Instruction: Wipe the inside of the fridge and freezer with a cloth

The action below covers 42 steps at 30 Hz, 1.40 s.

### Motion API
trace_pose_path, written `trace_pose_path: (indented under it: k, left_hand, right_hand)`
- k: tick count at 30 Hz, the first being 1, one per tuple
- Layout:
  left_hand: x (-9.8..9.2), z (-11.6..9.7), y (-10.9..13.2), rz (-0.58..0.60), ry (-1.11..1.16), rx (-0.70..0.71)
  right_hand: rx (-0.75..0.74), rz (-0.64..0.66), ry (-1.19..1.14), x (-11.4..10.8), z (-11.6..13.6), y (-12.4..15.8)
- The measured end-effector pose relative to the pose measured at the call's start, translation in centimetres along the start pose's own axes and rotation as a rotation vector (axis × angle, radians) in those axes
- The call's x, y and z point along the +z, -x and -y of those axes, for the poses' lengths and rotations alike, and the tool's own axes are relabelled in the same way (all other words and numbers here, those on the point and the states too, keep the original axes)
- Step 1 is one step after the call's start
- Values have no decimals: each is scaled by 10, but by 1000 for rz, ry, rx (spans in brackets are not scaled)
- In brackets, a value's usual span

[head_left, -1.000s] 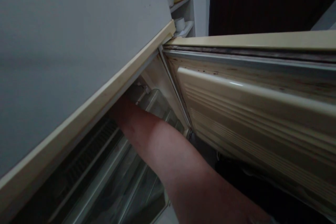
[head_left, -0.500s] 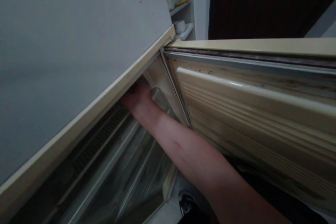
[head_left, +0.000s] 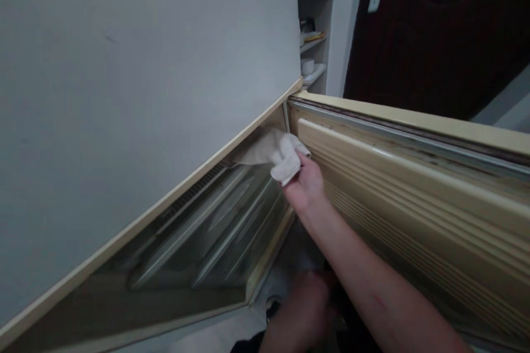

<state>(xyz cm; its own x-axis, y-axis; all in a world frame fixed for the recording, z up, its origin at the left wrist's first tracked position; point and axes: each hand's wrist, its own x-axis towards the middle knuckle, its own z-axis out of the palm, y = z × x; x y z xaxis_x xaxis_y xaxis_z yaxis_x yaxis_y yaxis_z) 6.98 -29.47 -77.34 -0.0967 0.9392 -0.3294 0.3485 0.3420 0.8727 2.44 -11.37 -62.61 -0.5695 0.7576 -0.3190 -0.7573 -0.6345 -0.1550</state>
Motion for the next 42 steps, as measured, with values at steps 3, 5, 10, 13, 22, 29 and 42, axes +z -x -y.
trace_pose_path:
  k: [3,5,10,13,22,29,42]
  left_hand:
    - [-30,3,18,-562,397,-106]
    - [-56,12,35,-1005,1142,-154]
    - [-107,43,65,-1070,1596,-169]
    - [-115,54,60,-1008,1747,-177]
    - [-108,48,31,-966,1885,-160]
    - [-125,25,41,-987,1846,-57]
    - [-139,-17,35,-911,1765,35]
  right_hand:
    - [22,-22,77,-29,28,38]
    - [33,-102,129,-50,44,58]
    - [122,-237,193,-117,77,97]
    - [151,-277,216,-160,101,122]
    - [156,-370,221,-189,152,157]
    - [115,-377,300,-193,162,144]
    - [46,-502,106,-170,156,145]
